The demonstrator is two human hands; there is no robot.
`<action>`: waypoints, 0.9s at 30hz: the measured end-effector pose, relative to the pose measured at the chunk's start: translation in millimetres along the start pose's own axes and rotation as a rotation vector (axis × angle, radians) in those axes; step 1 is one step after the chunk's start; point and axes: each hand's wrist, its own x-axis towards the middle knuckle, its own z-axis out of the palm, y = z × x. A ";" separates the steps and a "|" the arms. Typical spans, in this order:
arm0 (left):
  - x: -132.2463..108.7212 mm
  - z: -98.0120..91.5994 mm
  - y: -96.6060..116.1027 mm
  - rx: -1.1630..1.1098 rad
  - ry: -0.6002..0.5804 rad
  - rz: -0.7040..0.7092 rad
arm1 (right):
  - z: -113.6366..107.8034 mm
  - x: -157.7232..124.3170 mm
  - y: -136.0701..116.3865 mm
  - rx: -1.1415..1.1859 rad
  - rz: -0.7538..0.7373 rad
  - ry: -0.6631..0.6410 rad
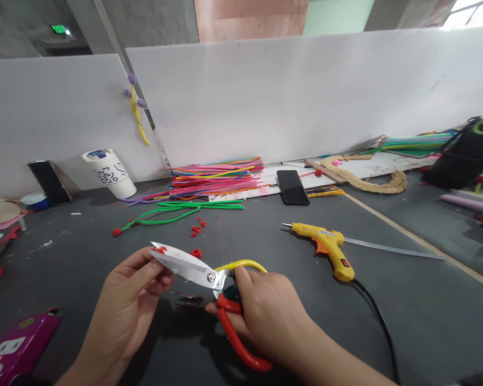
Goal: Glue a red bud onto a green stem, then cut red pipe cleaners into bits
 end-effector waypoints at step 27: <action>3.0 -3.2 0.7 -0.010 -0.035 0.007 | 4.0 0.9 -3.6 0.025 -0.012 0.014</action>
